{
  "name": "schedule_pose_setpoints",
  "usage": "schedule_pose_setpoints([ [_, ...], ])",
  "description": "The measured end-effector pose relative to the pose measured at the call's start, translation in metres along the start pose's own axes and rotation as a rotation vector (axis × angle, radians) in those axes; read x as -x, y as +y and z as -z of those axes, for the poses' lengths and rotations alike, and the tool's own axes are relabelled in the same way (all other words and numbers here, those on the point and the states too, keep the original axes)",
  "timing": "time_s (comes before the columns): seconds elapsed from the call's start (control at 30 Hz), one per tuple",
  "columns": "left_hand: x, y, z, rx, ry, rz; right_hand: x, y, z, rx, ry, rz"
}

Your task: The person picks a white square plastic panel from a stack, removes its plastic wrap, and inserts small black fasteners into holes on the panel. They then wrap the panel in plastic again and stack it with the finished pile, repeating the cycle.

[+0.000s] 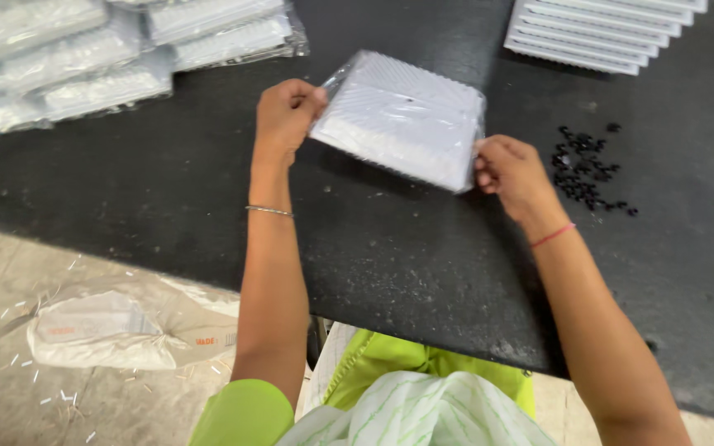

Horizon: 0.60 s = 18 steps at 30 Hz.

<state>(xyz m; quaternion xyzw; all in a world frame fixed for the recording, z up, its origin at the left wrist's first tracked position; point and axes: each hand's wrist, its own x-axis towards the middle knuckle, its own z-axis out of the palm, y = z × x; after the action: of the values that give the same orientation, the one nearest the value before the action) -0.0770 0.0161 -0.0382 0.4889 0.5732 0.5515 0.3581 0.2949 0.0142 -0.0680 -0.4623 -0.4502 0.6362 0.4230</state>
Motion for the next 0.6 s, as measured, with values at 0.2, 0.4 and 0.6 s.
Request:
schedule_pose_setpoints([
  [0.2, 0.005, 0.016, -0.005, 0.232, -0.077, 0.124, -0.005, -0.008, 0.015, -0.339, -0.12, -0.027],
  [0.4, 0.011, 0.026, -0.009, 0.387, -0.08, 0.144, -0.002, -0.012, 0.016, -0.416, -0.185, -0.063],
  [0.6, 0.004, 0.022, -0.009, 0.688, -0.031, 0.069, 0.006, -0.022, 0.012, -0.475, -0.263, -0.148],
])
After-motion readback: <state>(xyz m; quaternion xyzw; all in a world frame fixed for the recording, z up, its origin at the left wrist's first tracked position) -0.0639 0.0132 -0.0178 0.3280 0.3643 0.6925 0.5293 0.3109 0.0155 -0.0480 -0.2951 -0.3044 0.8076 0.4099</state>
